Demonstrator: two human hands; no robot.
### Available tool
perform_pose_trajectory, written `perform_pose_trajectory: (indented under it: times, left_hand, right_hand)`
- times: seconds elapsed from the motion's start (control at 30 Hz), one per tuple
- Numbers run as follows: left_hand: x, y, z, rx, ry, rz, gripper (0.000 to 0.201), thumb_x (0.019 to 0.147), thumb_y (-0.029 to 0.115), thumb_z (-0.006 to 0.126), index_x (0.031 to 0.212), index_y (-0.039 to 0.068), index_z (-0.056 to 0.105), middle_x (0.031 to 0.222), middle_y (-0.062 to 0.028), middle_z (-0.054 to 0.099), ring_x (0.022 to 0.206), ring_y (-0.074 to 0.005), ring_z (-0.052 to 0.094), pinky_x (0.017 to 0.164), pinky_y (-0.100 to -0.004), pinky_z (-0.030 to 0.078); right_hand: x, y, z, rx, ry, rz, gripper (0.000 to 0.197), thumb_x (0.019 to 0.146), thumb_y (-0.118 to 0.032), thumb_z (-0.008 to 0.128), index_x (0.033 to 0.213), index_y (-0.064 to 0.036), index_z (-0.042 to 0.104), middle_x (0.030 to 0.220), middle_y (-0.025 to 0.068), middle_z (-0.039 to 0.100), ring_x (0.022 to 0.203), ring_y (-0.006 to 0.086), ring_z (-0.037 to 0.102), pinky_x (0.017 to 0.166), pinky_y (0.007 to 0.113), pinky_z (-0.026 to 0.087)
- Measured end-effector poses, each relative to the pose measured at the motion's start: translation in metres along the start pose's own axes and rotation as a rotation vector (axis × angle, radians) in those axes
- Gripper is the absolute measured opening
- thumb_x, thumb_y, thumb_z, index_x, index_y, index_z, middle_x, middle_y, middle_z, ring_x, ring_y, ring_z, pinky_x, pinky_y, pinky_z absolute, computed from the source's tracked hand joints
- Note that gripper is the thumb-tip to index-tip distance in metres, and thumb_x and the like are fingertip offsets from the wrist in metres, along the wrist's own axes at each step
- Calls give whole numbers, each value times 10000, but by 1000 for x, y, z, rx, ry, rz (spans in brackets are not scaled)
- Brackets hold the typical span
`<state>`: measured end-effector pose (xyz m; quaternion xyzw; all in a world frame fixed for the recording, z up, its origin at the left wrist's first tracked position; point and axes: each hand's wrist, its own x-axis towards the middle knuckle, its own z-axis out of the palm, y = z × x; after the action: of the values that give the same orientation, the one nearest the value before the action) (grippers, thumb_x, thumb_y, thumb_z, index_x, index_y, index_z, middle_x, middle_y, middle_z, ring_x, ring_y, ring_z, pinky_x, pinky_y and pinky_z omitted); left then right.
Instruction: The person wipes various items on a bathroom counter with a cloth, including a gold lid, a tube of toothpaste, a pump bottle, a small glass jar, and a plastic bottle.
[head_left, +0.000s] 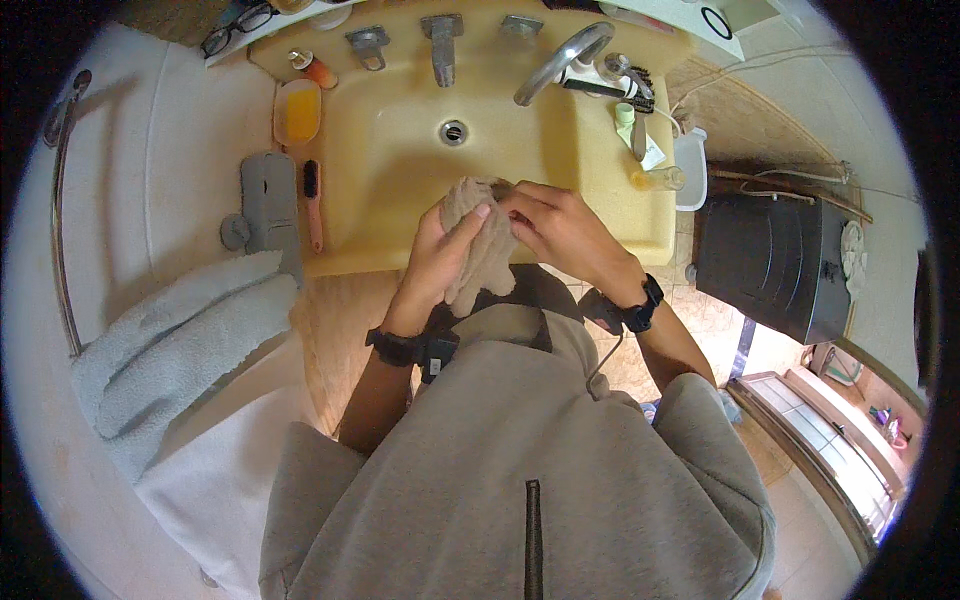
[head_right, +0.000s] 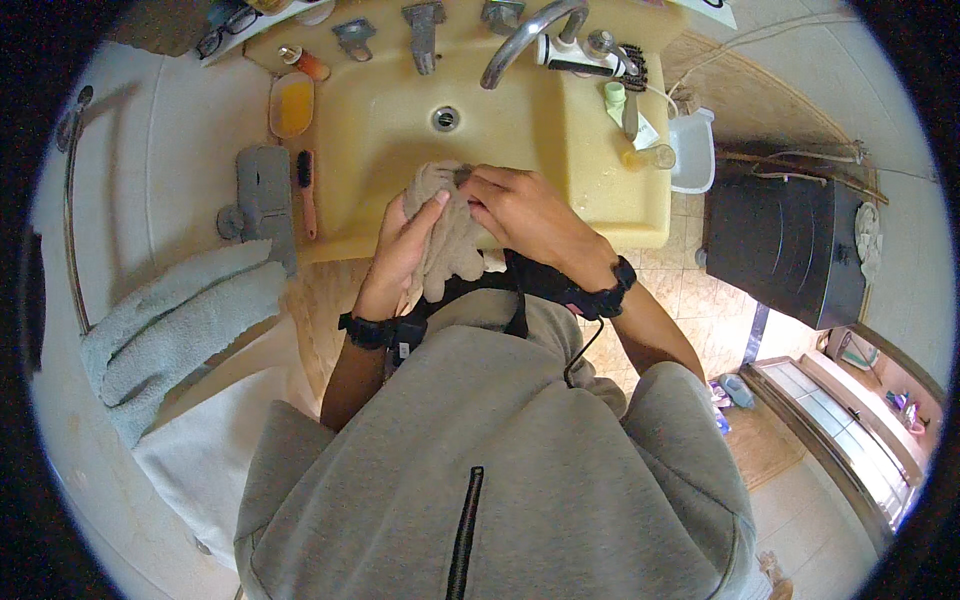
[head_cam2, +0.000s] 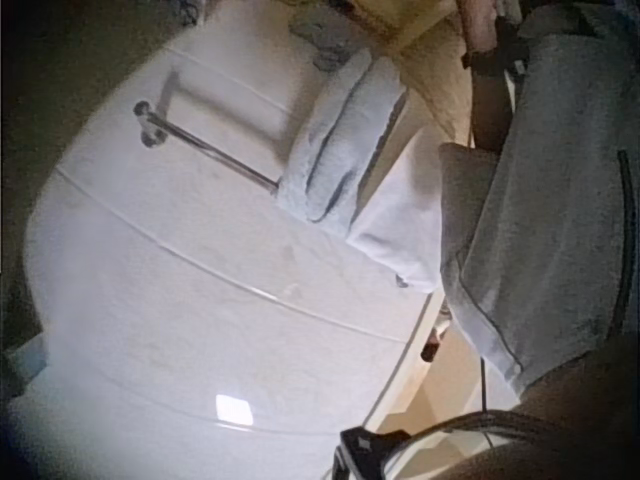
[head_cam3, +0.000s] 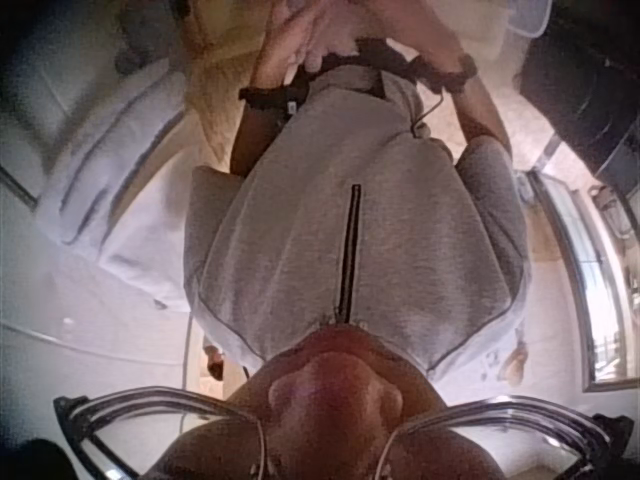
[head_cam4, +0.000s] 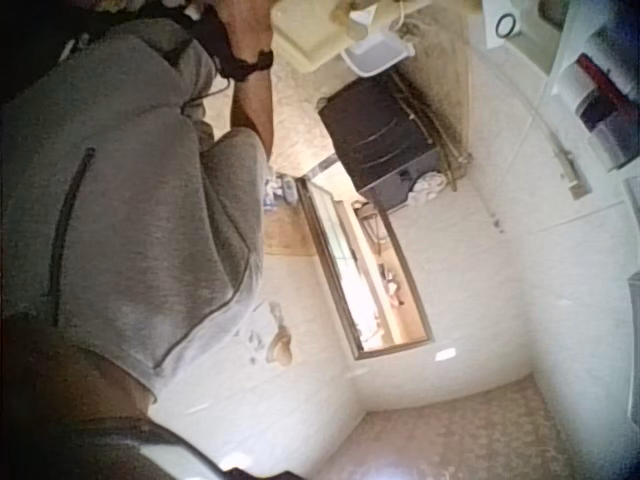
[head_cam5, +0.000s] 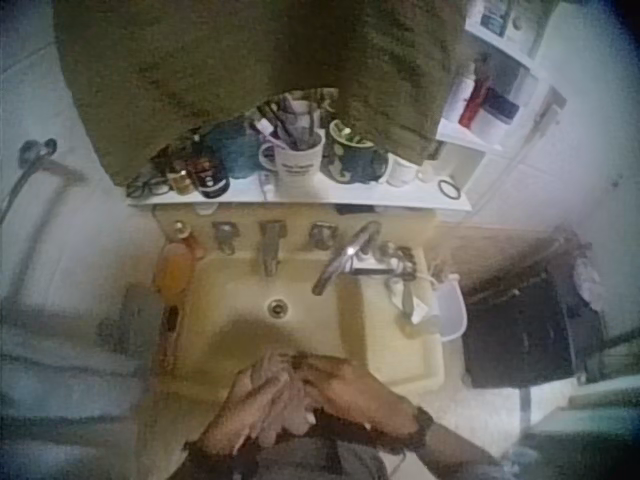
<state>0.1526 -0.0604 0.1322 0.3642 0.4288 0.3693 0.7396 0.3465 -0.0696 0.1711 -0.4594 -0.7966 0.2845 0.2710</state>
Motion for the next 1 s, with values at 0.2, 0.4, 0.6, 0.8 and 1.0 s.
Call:
perform_pose_trajectory:
  times: [0.2, 0.4, 0.6, 0.8, 1.0]
  left_hand:
    - [5, -9, -2, -33, 81, 33, 276, 989, 167, 578, 1203, -7, 570, 1101, -43, 631, 1007, -109, 572, 895, -274, 469]
    - [9, -8, 2, -58, 179, 74, 219, 997, 129, 549, 1174, 2, 566, 1087, -52, 631, 993, -128, 591, 879, -282, 481]
    - [15, -14, 6, -82, 273, 171, 248, 994, 200, 568, 1162, 19, 592, 1061, -69, 656, 936, -142, 636, 793, -281, 521]
    - [11, -2, 11, -279, 310, 52, 225, 1004, 190, 546, 1157, 27, 575, 1040, -69, 656, 918, -150, 641, 802, -294, 527]
    - [11, -4, 6, -401, 280, -15, 232, 1000, 229, 559, 1135, 42, 593, 1029, -65, 664, 895, -151, 648, 758, -300, 540]
  right_hand:
    - [1, -4, 6, 28, 35, 58, 159, 834, -24, 661, 976, 16, 599, 892, 163, 591, 797, 362, 607, 707, 420, 502]
    - [-3, -8, 16, 5, 79, 62, 158, 836, -46, 687, 963, 5, 607, 866, 144, 597, 767, 320, 640, 688, 394, 520]
    - [-4, -10, 26, 14, 151, 115, 185, 821, -39, 720, 974, -3, 622, 860, 124, 603, 754, 259, 650, 682, 350, 526]
    - [0, -11, 26, 301, 221, 145, 218, 801, -36, 757, 990, 4, 656, 917, 99, 626, 752, 187, 616, 687, 300, 514]
    - [-4, -14, 21, 308, 205, 194, 204, 797, -73, 757, 975, -28, 667, 867, 91, 603, 728, 210, 617, 645, 316, 522]
